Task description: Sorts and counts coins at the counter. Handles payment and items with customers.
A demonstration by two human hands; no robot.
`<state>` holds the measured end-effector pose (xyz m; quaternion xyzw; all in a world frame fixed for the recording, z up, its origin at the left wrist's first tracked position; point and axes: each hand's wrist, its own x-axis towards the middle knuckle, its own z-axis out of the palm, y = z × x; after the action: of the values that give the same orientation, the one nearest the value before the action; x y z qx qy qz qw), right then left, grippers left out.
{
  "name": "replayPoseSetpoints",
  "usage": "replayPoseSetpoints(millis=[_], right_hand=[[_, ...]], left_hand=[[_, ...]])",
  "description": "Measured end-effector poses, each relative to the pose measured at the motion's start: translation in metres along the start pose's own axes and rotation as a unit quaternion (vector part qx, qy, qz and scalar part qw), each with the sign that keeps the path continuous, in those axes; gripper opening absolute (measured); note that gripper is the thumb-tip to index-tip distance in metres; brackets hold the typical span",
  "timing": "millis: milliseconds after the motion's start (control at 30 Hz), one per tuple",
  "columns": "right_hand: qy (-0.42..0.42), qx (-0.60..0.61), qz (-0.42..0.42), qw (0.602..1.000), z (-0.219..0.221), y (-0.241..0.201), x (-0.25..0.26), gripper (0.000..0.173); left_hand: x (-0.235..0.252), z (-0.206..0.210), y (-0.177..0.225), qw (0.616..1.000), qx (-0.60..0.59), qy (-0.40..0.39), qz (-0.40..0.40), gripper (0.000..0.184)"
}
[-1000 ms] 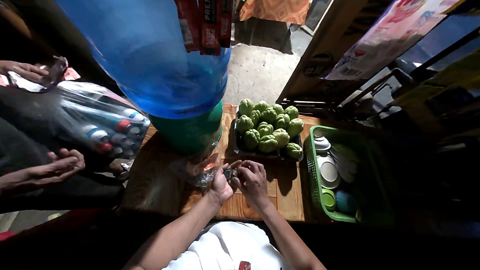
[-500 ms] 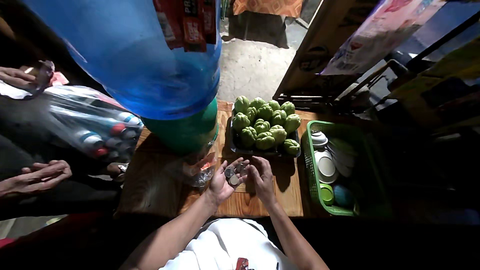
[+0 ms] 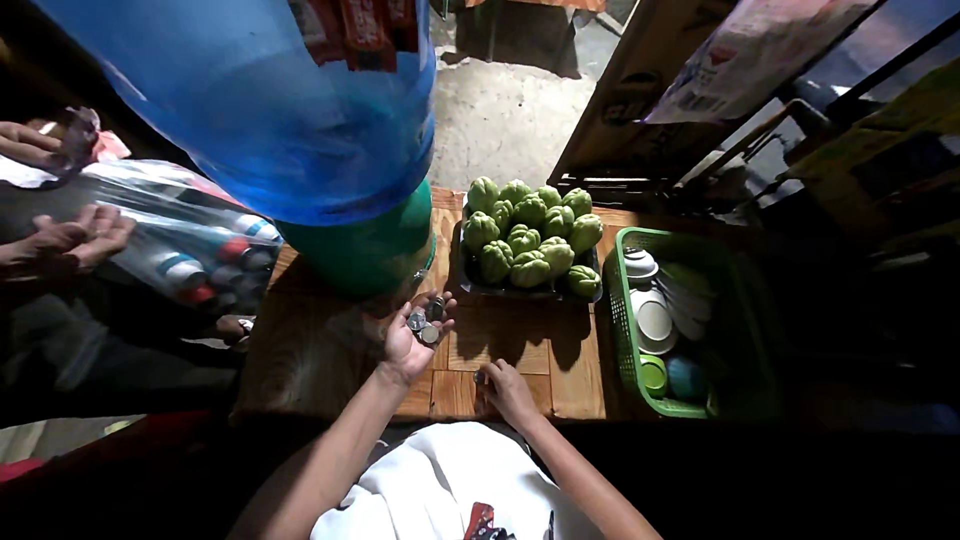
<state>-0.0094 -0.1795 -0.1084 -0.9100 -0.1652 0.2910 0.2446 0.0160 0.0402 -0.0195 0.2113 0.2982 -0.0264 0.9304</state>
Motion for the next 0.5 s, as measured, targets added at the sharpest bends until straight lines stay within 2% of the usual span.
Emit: replayPoseSetpoints(millis=[67,200,267,300,333,400,467,500], right_hand=[[-0.005,-0.038,0.015,0.999,-0.002,-0.007,0.007,0.032],[-0.068,-0.066,0.039,0.995,-0.016,-0.018,0.017,0.032],[-0.067,0.002,0.036,0.997,-0.021,-0.017,0.018,0.030],[-0.045,0.090,0.037,0.994,-0.022,-0.015,0.017,0.028],[-0.012,0.206,0.037,0.978,-0.022,-0.015,0.017,0.022],[0.026,0.433,0.058,0.899,-0.029,-0.023,0.014,0.007],[0.043,0.567,0.064,0.820,-0.042,-0.035,0.009,0.010],[0.053,0.595,0.056,0.800,-0.047,-0.041,0.007,0.010]], left_hand=[[0.000,-0.007,-0.001,1.000,0.011,-0.012,-0.002,0.057],[-0.005,-0.009,-0.003,0.999,0.031,-0.020,-0.011,0.056],[-0.007,-0.010,-0.004,0.999,0.031,-0.027,-0.018,0.057],[-0.008,-0.010,-0.005,0.999,0.030,-0.034,-0.021,0.058],[-0.009,-0.010,-0.005,0.999,0.029,-0.038,-0.023,0.058],[-0.010,-0.011,-0.006,0.998,0.026,-0.042,-0.027,0.059],[-0.009,-0.011,-0.008,0.998,0.025,-0.042,-0.028,0.059],[-0.008,-0.012,-0.010,0.999,0.025,-0.040,-0.028,0.059]])
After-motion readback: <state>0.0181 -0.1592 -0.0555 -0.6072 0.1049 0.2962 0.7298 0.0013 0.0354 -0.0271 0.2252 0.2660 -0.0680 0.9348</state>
